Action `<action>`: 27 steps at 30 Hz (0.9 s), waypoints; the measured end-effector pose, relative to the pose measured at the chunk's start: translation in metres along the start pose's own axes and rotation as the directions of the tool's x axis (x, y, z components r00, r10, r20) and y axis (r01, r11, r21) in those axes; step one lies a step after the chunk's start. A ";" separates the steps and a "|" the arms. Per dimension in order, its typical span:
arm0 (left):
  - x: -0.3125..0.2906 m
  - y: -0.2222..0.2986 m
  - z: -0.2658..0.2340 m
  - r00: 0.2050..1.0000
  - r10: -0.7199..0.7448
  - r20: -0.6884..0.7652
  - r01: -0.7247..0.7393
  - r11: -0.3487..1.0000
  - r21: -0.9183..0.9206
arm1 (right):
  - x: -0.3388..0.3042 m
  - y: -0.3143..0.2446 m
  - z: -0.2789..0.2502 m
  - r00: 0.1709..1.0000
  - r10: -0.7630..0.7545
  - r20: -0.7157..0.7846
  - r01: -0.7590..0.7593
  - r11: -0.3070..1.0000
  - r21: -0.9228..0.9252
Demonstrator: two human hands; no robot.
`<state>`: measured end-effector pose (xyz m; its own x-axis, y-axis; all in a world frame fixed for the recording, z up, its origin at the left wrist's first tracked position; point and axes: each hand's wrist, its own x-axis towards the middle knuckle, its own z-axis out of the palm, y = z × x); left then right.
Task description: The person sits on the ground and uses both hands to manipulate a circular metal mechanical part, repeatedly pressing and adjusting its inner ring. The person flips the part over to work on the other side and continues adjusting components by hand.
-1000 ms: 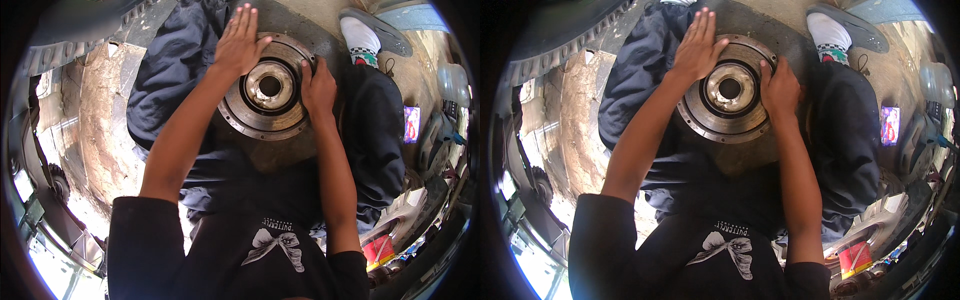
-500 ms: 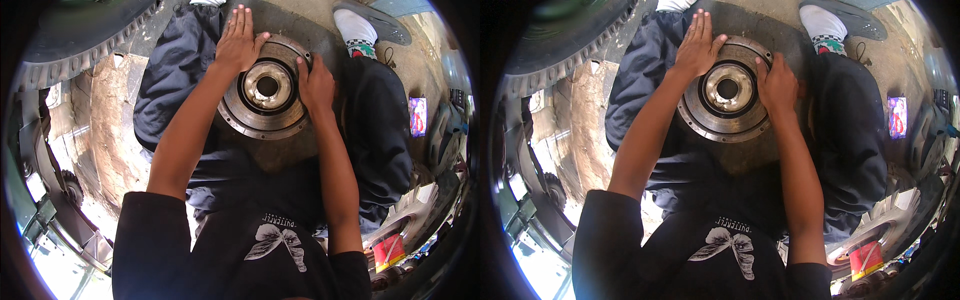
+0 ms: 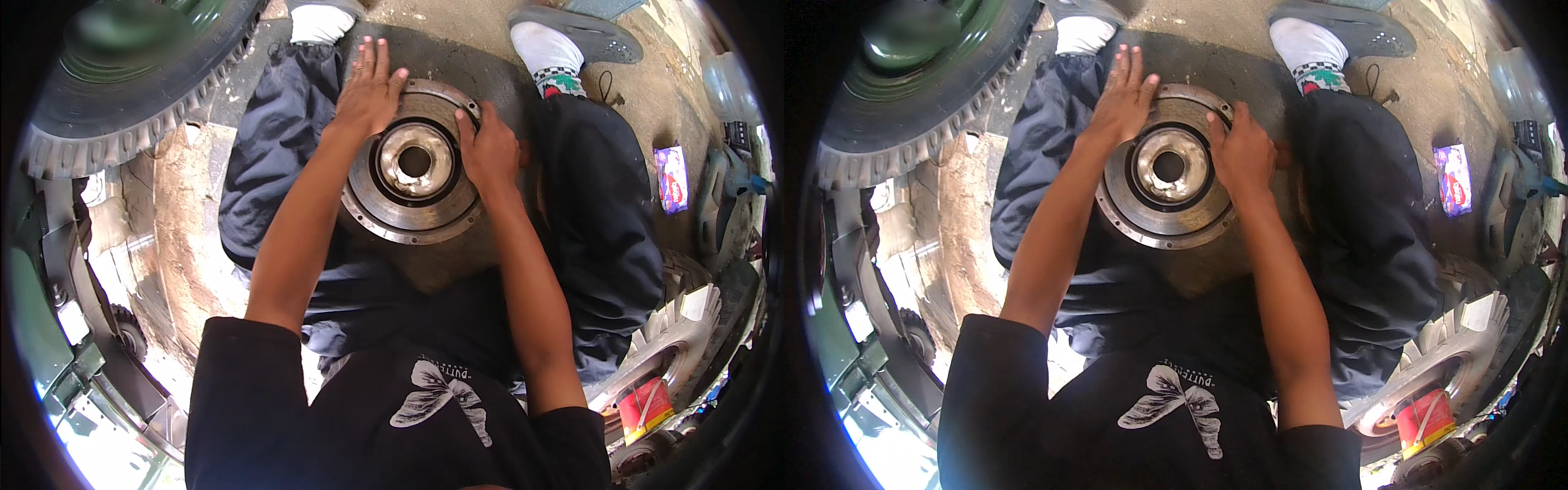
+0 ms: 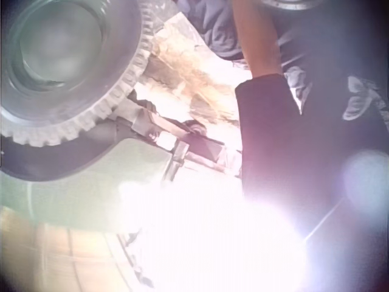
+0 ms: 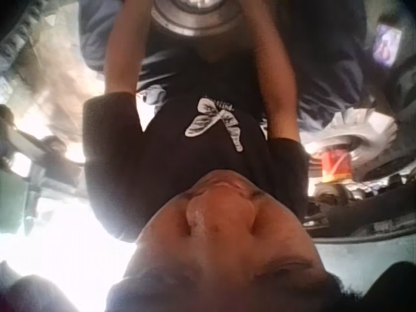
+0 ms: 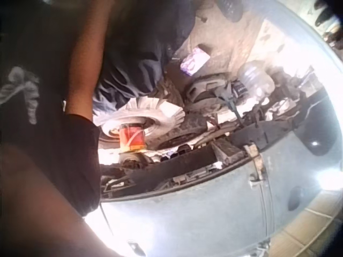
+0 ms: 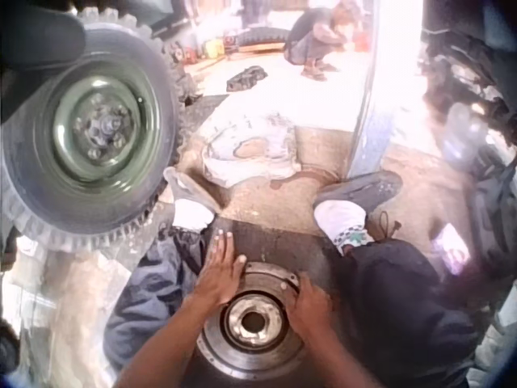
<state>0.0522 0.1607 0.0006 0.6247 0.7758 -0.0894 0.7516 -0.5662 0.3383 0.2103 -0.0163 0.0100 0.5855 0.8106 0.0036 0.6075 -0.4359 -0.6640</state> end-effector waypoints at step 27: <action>-0.179 -0.008 -0.006 0.985 -0.157 0.068 0.168 0.965 -0.201 | 0.006 0.014 0.005 0.996 0.090 -0.003 -0.090 0.995 -0.033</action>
<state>-0.0670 0.0280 0.0195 0.5118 0.8343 -0.2049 0.7877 -0.3605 0.4995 0.2197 -0.0154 -0.0029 0.6393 0.7671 -0.0539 0.5699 -0.5196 -0.6366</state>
